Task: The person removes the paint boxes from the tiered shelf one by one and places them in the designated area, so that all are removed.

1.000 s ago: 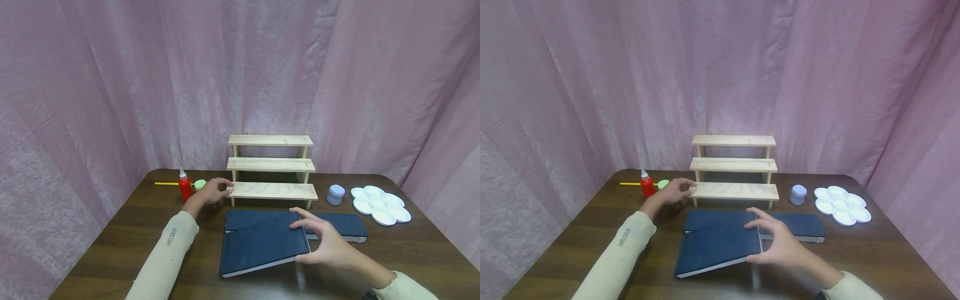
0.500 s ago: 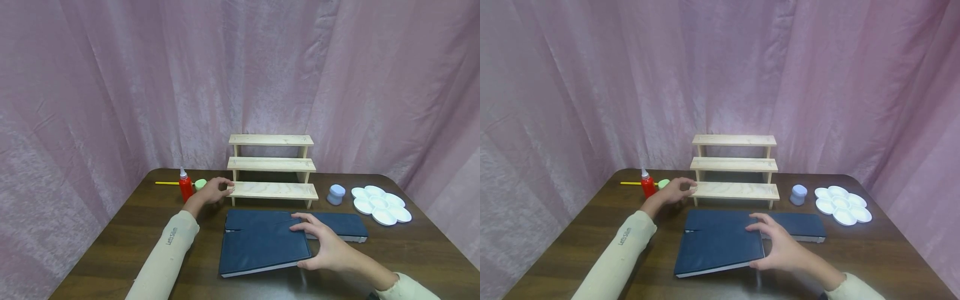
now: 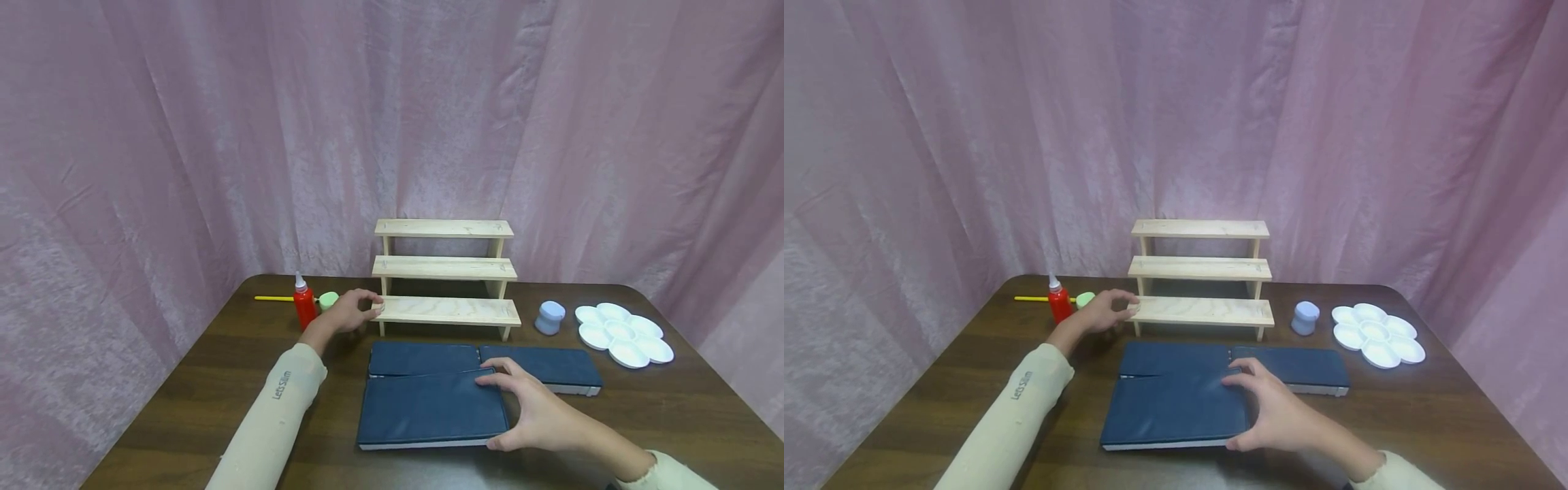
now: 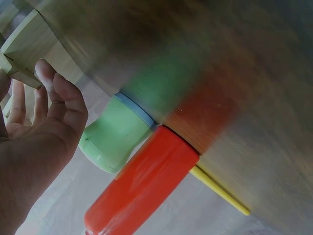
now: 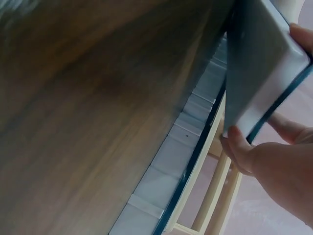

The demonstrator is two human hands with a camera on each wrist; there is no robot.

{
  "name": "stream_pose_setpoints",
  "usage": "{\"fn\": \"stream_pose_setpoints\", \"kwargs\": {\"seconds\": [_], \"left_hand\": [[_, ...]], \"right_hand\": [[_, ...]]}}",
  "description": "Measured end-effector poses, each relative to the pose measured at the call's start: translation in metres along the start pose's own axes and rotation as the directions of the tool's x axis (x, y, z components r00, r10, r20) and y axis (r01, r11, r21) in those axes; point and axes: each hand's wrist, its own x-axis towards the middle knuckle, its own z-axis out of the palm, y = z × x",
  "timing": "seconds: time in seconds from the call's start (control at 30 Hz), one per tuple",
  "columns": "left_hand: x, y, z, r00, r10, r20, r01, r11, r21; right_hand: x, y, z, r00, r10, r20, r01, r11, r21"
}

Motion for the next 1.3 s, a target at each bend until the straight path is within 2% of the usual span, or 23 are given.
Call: {"fn": "stream_pose_setpoints", "kwargs": {"seconds": [0.4, 0.63, 0.97, 1.3], "left_hand": [[0.001, -0.0001, 0.0001, 1.0, 0.0, -0.002, 0.0, 1.0, 0.007], [0.0011, -0.0006, -0.0011, 1.0, 0.001, 0.0, -0.001, 1.0, 0.011], [-0.0004, -0.0012, -0.001, 1.0, 0.028, 0.002, -0.028, 1.0, 0.004], [0.0001, -0.0023, -0.0008, 1.0, 0.018, 0.003, -0.018, 1.0, 0.0]], "right_hand": [[0.0001, 0.0028, -0.0002, 0.999, 0.006, 0.05, -0.003, 0.999, -0.047], [-0.0009, 0.0035, 0.0033, 0.999, -0.016, 0.04, 0.019, 0.997, -0.081], [-0.0044, 0.0028, 0.0049, 0.999, -0.02, 0.036, 0.022, 0.997, -0.069], [-0.0071, 0.0015, 0.0043, 0.997, 0.008, 0.071, -0.005, 0.999, -0.052]]}}
